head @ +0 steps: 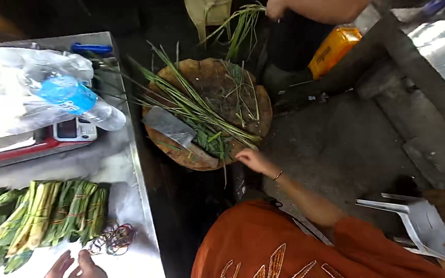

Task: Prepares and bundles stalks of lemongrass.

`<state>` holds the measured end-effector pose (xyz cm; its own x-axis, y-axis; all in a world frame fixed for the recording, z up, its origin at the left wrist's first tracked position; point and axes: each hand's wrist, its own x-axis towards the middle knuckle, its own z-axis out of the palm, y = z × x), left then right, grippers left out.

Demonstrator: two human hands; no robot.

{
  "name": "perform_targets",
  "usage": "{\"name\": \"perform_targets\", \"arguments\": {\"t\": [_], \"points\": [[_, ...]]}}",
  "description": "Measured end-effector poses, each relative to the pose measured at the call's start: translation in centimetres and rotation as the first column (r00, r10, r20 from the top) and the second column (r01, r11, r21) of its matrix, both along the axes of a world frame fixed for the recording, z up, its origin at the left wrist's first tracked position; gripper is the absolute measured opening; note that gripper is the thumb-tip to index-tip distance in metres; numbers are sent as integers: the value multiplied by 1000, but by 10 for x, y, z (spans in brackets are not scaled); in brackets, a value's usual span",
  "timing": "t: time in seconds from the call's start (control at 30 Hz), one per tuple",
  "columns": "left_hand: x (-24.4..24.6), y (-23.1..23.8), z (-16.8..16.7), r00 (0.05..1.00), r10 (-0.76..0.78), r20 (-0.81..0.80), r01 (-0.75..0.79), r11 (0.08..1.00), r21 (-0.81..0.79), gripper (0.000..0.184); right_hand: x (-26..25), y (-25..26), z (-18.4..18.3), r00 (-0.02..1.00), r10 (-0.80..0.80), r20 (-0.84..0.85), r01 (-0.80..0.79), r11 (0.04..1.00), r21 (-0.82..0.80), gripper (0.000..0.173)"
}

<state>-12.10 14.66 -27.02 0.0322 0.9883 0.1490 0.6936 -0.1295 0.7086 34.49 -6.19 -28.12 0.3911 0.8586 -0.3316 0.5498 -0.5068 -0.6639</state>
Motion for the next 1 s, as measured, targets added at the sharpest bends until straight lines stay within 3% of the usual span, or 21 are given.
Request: {"name": "perform_targets", "arguments": {"t": [0.1,0.17,0.27,0.33,0.37,0.43,0.5,0.6,0.7,0.83,0.93,1.0], "points": [[74,-27,10,971,-231,-57,231,973,5,38,56,-22,-8,946,-246,213,244,969,38,26],[144,-54,17,882,-458,-113,455,889,-49,33,84,-24,-24,941,-224,252,231,973,2,36],[257,-101,11,589,-777,-223,719,630,-293,37,102,-17,-40,971,-106,213,129,987,-95,37],[323,-129,-14,377,-891,-254,820,449,-356,44,108,-16,-40,978,-101,184,118,989,-84,30],[349,-139,-26,299,-918,-262,844,382,-377,49,108,-18,-39,979,-126,161,133,991,-35,28],[385,-152,-43,225,-924,-309,828,349,-439,58,102,-23,-28,984,-150,96,152,988,-17,25],[401,-158,-51,238,-887,-397,776,419,-471,60,93,-23,-14,993,-114,31,117,987,-107,27],[406,-158,-56,279,-829,-485,680,527,-509,56,88,-15,-27,999,-5,43,16,968,-249,36],[404,-161,-56,334,-796,-505,634,586,-505,54,84,-13,-34,995,27,93,-2,966,-260,47],[408,-169,-56,442,-740,-507,566,668,-482,52,93,-9,-31,997,48,58,-30,959,-283,43],[411,-175,-53,601,-681,-418,553,732,-398,42,107,-12,-16,982,-66,-177,21,968,-249,42],[417,-182,-50,725,-645,-242,555,755,-349,34,115,-18,-14,892,-159,-424,79,976,-201,36]]}}
